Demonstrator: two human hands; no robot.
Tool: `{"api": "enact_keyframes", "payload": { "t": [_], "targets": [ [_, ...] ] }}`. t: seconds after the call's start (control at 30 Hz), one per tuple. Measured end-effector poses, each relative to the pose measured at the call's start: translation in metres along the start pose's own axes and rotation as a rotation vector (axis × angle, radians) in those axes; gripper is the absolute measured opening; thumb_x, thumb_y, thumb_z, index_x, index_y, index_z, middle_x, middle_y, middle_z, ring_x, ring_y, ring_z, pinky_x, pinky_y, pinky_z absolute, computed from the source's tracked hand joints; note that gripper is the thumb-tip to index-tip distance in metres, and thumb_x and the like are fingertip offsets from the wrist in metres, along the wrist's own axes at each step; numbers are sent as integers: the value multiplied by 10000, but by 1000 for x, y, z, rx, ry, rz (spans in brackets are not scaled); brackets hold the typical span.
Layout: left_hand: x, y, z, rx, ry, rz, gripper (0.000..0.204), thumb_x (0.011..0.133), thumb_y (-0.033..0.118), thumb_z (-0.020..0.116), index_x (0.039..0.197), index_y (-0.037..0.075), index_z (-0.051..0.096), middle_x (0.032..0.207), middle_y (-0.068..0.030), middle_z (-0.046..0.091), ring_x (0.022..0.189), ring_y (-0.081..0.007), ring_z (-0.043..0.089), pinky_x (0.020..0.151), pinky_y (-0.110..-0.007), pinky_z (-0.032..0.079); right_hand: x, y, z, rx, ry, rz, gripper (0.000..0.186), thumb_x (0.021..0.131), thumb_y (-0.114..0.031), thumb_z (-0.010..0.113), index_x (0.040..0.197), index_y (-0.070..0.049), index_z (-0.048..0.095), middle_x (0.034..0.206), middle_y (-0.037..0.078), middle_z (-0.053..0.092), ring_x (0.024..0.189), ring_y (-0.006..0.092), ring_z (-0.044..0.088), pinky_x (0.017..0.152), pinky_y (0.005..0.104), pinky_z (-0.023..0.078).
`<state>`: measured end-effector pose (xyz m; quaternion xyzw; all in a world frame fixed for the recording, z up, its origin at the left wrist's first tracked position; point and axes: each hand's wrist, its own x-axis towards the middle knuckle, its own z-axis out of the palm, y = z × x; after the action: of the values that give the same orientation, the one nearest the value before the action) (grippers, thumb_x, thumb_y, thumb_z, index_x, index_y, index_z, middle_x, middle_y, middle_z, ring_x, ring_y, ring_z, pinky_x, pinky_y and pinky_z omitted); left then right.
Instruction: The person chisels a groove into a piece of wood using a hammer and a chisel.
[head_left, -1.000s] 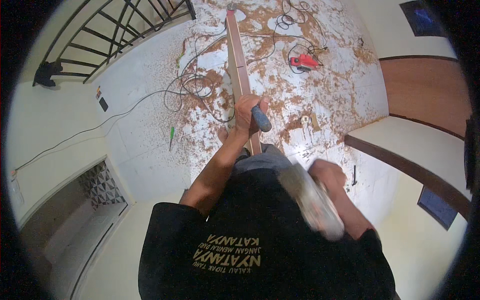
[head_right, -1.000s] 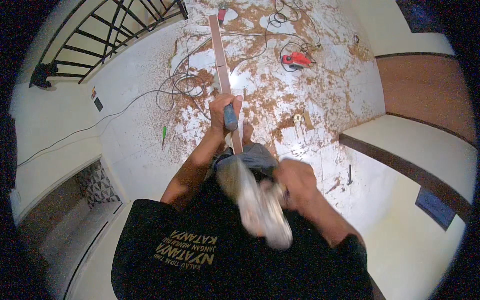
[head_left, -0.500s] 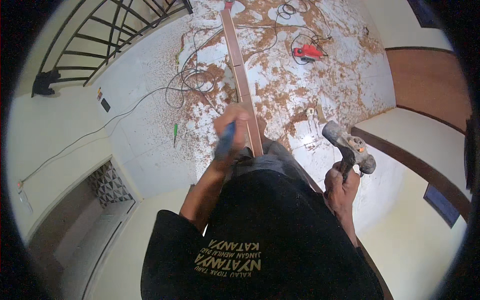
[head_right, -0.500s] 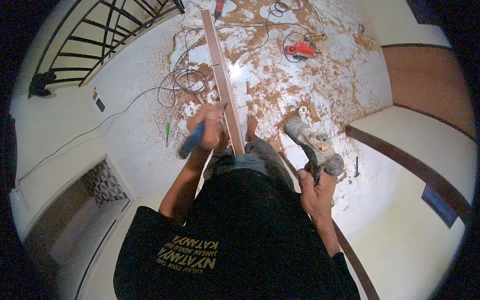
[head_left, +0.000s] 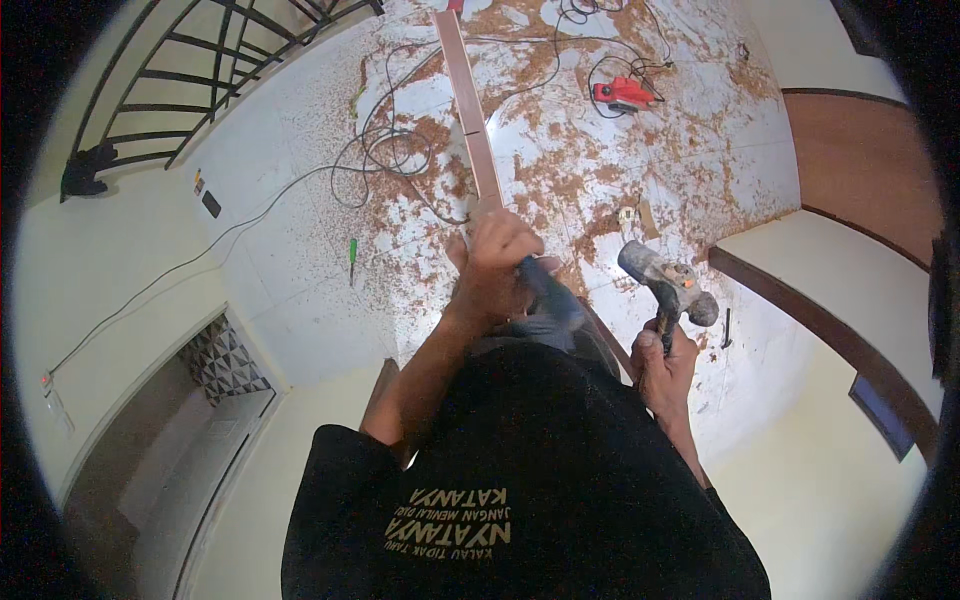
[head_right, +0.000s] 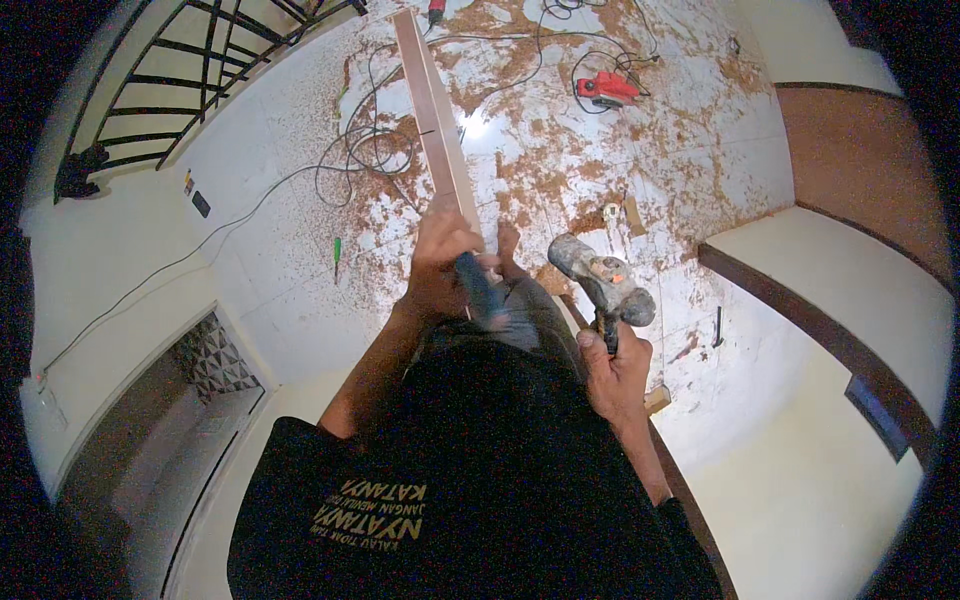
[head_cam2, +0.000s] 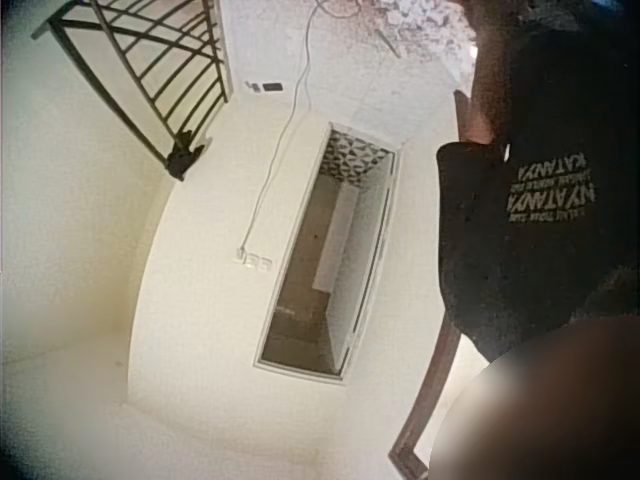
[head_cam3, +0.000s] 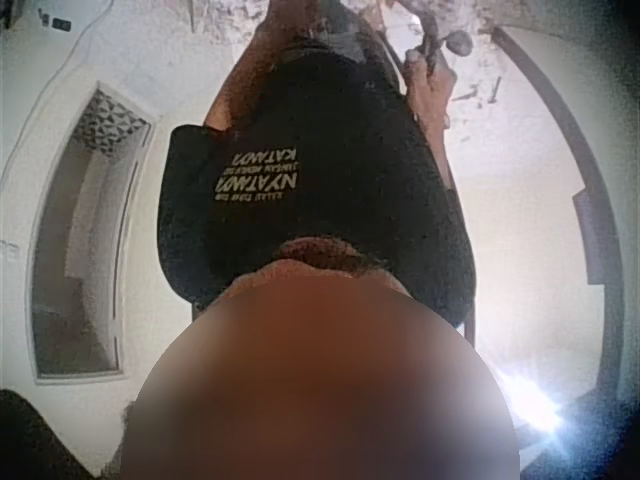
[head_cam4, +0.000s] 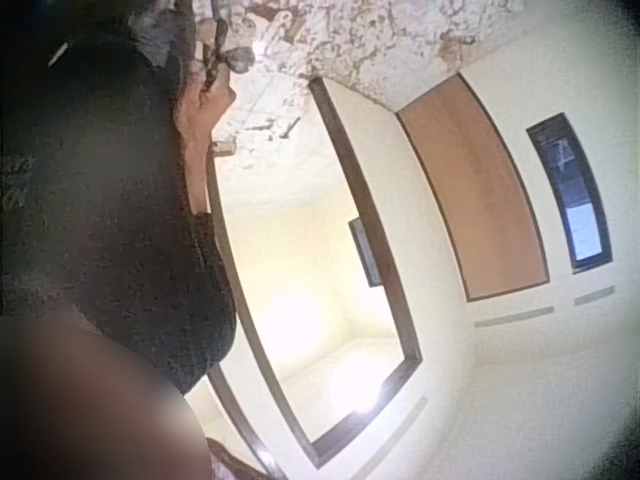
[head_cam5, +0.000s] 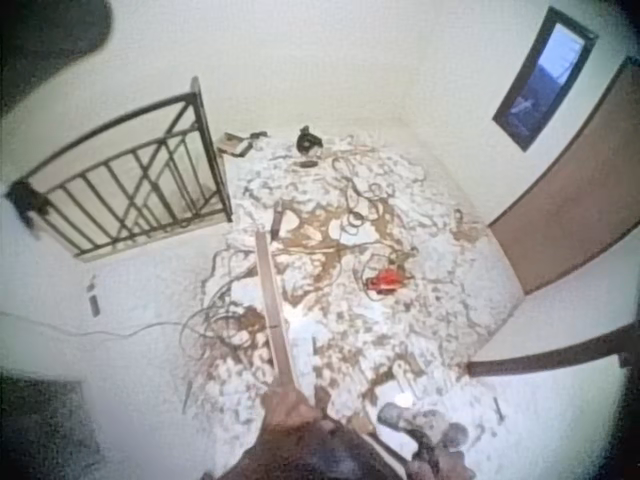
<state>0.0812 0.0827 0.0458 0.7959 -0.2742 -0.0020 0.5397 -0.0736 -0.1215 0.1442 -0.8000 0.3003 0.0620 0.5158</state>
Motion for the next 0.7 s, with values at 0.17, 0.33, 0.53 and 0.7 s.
{"api": "enact_keyframes", "payload": {
  "t": [0.17, 0.33, 0.53, 0.7],
  "targets": [
    [34, -11, 26, 8, 89, 222, 138, 726, 160, 734, 813, 116, 636, 754, -66, 564, 754, -284, 556, 742, -446, 405, 33, -28, 15, 322, 32, 22, 327, 908, -295, 654, 982, 20, 605, 637, 4, 535, 506, 74, 478, 454, 247, 384],
    [68, -18, 40, 62, 83, 222, 288, 594, 97, 737, 851, 92, 608, 747, -77, 534, 769, -297, 544, 766, -424, 407, 93, -66, 24, 322, -1, -175, 604, 763, -333, 800, 1179, 35, 563, 652, -15, 523, 502, 76, 508, 449, 221, 393],
    [89, -20, 40, 15, 187, 159, 265, 593, 88, 678, 841, 76, 584, 752, -85, 547, 754, -304, 544, 745, -417, 404, 124, -91, 28, 387, -62, -205, 405, 832, -152, 735, 1141, 33, 551, 646, 4, 549, 493, 67, 492, 441, 220, 375],
    [100, -27, 42, 11, 189, 82, 216, 615, 108, 666, 796, 78, 552, 738, -108, 539, 742, -320, 529, 728, -419, 395, 142, -102, 37, 378, -41, -175, 273, 858, -101, 698, 1065, 22, 569, 632, 6, 551, 492, 67, 491, 439, 222, 376]
  ]
}}
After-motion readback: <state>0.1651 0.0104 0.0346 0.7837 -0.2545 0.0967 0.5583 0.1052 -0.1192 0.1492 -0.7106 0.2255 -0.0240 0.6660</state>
